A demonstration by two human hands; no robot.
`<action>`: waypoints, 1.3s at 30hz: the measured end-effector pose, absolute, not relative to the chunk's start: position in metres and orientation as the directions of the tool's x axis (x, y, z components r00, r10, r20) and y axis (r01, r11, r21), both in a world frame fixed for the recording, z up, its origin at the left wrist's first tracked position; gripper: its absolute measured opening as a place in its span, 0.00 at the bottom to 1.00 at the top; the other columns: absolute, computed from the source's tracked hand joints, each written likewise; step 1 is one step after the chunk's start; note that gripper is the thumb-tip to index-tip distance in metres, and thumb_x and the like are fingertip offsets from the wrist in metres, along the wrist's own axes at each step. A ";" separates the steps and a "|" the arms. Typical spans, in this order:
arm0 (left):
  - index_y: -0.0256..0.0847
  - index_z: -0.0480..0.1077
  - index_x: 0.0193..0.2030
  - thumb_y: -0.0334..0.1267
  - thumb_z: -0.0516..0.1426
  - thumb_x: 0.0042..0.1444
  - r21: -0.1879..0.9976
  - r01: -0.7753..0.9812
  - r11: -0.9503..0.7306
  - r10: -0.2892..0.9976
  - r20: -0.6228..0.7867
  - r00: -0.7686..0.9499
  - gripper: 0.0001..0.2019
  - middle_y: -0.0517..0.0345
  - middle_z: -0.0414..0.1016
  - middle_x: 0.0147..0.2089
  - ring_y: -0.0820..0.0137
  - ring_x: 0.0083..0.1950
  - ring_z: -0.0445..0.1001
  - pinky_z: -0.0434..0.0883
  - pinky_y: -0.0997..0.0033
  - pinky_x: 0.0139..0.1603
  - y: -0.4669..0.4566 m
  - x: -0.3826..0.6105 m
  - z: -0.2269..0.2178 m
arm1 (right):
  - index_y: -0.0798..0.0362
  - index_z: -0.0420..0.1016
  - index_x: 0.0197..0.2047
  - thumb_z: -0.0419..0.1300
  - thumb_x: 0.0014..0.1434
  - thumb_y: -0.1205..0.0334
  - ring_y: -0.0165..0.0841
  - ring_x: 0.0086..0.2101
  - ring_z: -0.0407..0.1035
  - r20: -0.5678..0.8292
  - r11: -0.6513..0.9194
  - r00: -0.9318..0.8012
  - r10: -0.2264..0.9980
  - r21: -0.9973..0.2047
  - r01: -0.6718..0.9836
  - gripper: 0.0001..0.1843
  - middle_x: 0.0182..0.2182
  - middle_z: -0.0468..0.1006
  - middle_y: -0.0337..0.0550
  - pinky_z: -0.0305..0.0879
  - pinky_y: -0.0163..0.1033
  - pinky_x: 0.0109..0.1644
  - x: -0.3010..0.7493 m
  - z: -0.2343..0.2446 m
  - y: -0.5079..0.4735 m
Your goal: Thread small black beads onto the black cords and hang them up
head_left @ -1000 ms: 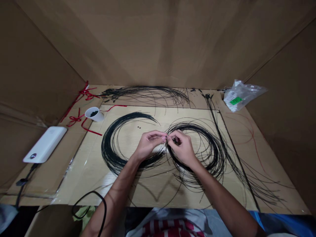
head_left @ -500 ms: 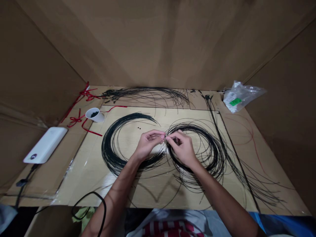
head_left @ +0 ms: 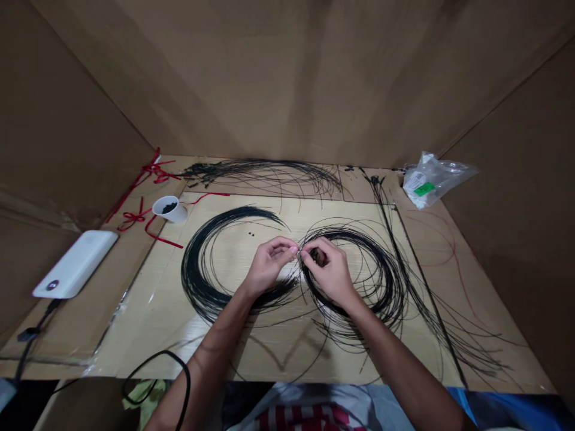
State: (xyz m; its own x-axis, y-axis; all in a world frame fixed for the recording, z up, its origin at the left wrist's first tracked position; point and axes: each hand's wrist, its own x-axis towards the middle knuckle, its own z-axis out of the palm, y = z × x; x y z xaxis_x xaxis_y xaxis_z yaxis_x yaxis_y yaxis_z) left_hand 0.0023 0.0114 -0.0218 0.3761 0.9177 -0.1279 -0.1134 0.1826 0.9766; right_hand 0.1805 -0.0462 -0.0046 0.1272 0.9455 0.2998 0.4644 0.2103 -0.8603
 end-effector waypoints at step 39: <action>0.38 0.84 0.41 0.50 0.76 0.50 0.983 -0.075 0.166 0.919 -0.127 0.372 0.19 0.51 0.86 0.39 0.66 0.40 0.82 0.80 0.66 0.50 0.009 0.003 -0.023 | 0.51 0.80 0.39 0.64 0.67 0.59 0.33 0.27 0.63 0.223 0.148 0.162 0.961 -0.913 0.381 0.06 0.29 0.80 0.39 0.59 0.39 0.32 0.179 -0.009 -0.047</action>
